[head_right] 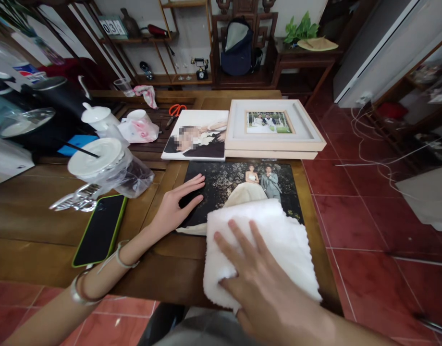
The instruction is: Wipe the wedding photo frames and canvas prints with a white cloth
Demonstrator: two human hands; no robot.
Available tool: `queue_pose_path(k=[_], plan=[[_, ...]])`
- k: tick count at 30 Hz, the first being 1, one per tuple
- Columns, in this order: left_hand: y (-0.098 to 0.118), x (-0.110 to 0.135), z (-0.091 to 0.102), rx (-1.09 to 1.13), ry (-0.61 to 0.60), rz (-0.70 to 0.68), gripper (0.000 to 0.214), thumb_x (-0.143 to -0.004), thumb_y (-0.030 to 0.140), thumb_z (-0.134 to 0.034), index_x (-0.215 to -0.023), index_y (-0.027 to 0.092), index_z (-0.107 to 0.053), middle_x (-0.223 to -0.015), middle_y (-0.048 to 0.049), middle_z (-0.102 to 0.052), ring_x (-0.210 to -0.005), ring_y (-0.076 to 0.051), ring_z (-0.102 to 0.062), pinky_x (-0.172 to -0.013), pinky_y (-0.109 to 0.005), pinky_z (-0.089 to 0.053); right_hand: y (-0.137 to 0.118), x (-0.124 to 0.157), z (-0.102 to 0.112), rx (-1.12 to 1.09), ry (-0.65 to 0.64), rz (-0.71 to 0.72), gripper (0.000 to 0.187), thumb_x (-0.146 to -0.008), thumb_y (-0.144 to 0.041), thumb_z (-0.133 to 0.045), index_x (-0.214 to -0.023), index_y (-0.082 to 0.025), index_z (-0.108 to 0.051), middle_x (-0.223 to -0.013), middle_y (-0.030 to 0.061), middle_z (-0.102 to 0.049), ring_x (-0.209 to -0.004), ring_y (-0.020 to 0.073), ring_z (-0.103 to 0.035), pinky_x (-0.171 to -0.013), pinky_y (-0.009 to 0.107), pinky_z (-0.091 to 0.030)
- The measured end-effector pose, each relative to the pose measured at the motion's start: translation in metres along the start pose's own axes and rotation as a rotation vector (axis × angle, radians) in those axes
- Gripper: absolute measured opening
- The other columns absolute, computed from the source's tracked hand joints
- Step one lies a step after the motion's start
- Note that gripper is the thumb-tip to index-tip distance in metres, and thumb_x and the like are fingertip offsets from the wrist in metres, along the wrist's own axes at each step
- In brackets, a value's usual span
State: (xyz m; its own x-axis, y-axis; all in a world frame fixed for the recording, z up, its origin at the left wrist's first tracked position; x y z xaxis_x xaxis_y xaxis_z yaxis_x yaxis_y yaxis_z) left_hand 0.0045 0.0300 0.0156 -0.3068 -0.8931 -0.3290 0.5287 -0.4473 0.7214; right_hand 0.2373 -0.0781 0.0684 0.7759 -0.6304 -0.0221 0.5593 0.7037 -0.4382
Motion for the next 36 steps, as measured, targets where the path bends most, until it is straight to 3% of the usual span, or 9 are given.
queue_pose_path(k=[5,12,17,20,23,26,31,36], plan=[[0.001,0.0,0.0,0.006,-0.004,-0.001,0.029,-0.09,0.026,-0.056,-0.117,0.02,-0.065,-0.132,-0.0088,-0.06,-0.128,-0.024,-0.051,-0.11,-0.045,-0.041,0.008,-0.01,0.003,0.007,-0.038,0.008,0.036,-0.053,-0.011,-0.054,-0.084,-0.021,-0.072,-0.155,0.0089,-0.026,-0.143,0.0396,-0.007,-0.114,0.065,-0.001],[0.002,0.0,0.001,0.018,-0.007,0.004,0.03,-0.09,0.026,-0.056,-0.118,0.018,-0.065,-0.133,-0.0099,-0.059,-0.129,-0.024,-0.051,-0.11,-0.045,-0.04,0.033,-0.038,0.02,0.117,-0.025,-0.005,0.031,-0.056,-0.007,-0.051,-0.08,-0.018,-0.069,-0.149,0.0104,-0.039,-0.142,0.0361,-0.02,-0.113,0.065,-0.016],[0.0,0.0,0.0,0.023,0.002,-0.009,0.029,-0.09,0.026,-0.055,-0.117,0.019,-0.065,-0.132,-0.0094,-0.06,-0.128,-0.023,-0.051,-0.11,-0.046,-0.041,0.064,-0.057,0.035,0.177,0.029,-0.039,0.021,-0.066,-0.007,-0.05,-0.078,-0.018,-0.063,-0.148,0.0109,-0.04,-0.141,0.035,-0.023,-0.11,0.065,-0.024],[-0.001,0.0,0.0,0.029,0.011,-0.011,0.028,-0.09,0.026,-0.056,-0.116,0.019,-0.066,-0.131,-0.0094,-0.061,-0.128,-0.023,-0.052,-0.109,-0.045,-0.041,0.08,-0.065,0.044,0.215,0.051,-0.04,0.009,-0.081,-0.017,-0.051,-0.076,-0.019,-0.059,-0.146,0.0118,-0.043,-0.14,0.0336,-0.026,-0.11,0.064,-0.023],[-0.001,0.0,0.0,0.031,0.011,-0.008,0.028,-0.09,0.025,-0.056,-0.116,0.019,-0.066,-0.131,-0.0091,-0.061,-0.128,-0.023,-0.052,-0.109,-0.045,-0.041,0.095,-0.07,0.05,0.245,0.075,-0.053,0.023,-0.09,-0.033,-0.049,-0.072,-0.02,-0.054,-0.146,0.0138,-0.043,-0.139,0.0324,-0.028,-0.112,0.062,-0.02],[0.0,0.0,0.0,0.029,0.008,-0.006,0.028,-0.09,0.024,-0.056,-0.115,0.018,-0.066,-0.131,-0.0094,-0.061,-0.128,-0.023,-0.052,-0.11,-0.044,-0.041,0.106,-0.071,0.051,0.264,0.097,-0.043,0.022,-0.088,-0.034,-0.051,-0.071,-0.021,-0.052,-0.146,0.0139,-0.042,-0.14,0.0311,-0.026,-0.113,0.061,-0.019],[0.0,0.0,0.0,0.03,0.007,-0.009,0.029,-0.09,0.024,-0.056,-0.116,0.017,-0.066,-0.131,-0.0099,-0.061,-0.128,-0.023,-0.052,-0.11,-0.044,-0.041,0.115,-0.068,0.047,0.273,0.133,0.0,0.004,-0.08,-0.019,-0.054,-0.077,-0.021,-0.055,-0.147,0.0104,-0.041,-0.141,0.0299,-0.023,-0.112,0.063,-0.018],[-0.001,0.001,0.0,0.03,0.009,-0.007,0.029,-0.09,0.025,-0.056,-0.116,0.019,-0.066,-0.131,-0.0087,-0.061,-0.128,-0.023,-0.052,-0.109,-0.045,-0.041,0.116,-0.066,0.042,0.331,0.146,0.018,0.006,-0.081,-0.016,-0.051,-0.08,-0.019,-0.057,-0.147,0.012,-0.042,-0.143,0.0293,-0.021,-0.112,0.063,-0.017]])
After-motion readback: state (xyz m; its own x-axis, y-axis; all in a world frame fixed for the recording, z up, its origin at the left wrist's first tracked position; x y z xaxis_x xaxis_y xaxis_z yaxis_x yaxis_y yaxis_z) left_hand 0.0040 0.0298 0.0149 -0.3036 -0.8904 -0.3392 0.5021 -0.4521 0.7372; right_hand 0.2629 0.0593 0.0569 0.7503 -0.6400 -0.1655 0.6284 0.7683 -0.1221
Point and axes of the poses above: each hand's wrist, its own x-axis away from the middle knuckle, its own z-axis out of the back of the hand, y = z × x, the point moved 1 cm from there along -x, towards the middle knuckle
